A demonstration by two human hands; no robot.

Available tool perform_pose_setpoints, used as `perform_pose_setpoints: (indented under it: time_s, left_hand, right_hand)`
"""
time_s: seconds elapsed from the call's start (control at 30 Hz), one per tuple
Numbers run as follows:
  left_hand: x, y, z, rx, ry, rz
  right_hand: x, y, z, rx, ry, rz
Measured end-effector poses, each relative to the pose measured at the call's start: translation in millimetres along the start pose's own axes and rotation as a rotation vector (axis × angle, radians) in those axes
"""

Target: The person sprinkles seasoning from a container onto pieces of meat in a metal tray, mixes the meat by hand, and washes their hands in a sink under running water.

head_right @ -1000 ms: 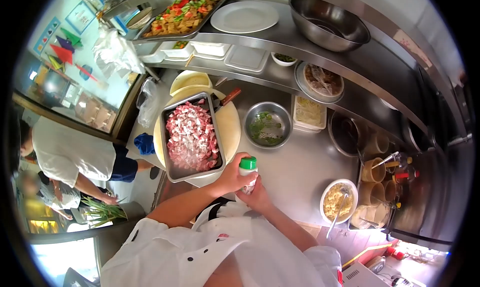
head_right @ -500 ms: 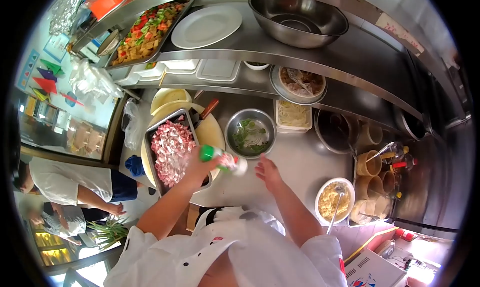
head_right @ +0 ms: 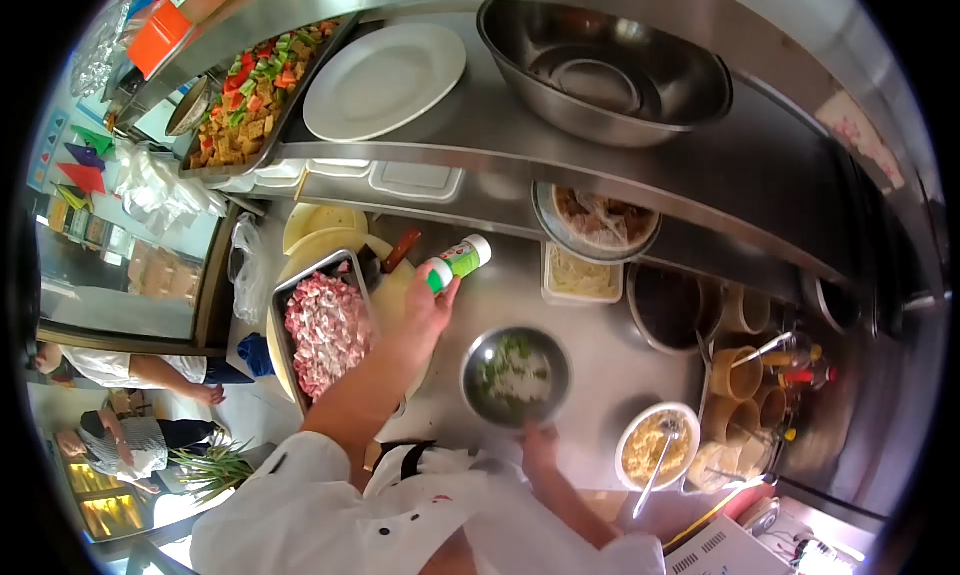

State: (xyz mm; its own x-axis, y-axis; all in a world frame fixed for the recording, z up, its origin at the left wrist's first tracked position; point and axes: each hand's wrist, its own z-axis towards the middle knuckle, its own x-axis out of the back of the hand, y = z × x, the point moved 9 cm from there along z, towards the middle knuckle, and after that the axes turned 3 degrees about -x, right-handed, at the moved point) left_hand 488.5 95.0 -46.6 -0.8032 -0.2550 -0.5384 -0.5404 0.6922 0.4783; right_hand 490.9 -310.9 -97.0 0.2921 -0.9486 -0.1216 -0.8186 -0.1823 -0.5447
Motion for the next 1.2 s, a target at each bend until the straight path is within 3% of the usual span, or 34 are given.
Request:
perform_pose_setpoints:
  time_s: [0.17,0.23,0.37,0.47,0.63,0.83,0.9,0.97,1.07,1.2]
  left_hand:
    - [-80,-5,47,-0.101,-0.077,-0.428]
    - [-101,4,70,-0.159,-0.308,-0.397]
    - [-83,7,109,-0.108,-0.4,-0.17]
    - [-72,21,31,-0.037,-0.372,0.036]
    - [20,58,-78,-0.063,-0.631,0.457]
    - [133,121,-181,-0.03,-0.426,0.575]
    - [165,133,-205,-0.041,-0.301,0.554]
    - [205,137,-217,-0.073,-0.24,0.495]
    - [250,145,-236,-0.132,-0.165,0.388]
    - [326,160,-242,-0.297,0.023,0.386]
  right_hand:
    - [39,-4,-36,0.019,0.053,0.03]
    - [53,0,-33,0.018,0.075,0.06]
    - [45,-13,-28,0.065,0.047,0.02]
    - [27,-11,-9,0.036,-0.055,-0.072]
    - [-42,-25,1,0.062,-0.164,-0.234]
    - [-151,-73,66,0.154,-0.136,-0.087]
    - [-187,-94,100,0.096,-0.102,0.028]
    - [-218,-118,141,0.27,-0.236,0.349]
    - [-229,-123,107,0.213,-0.079,0.245]
    - [-199,-44,78,0.248,-0.353,-0.183]
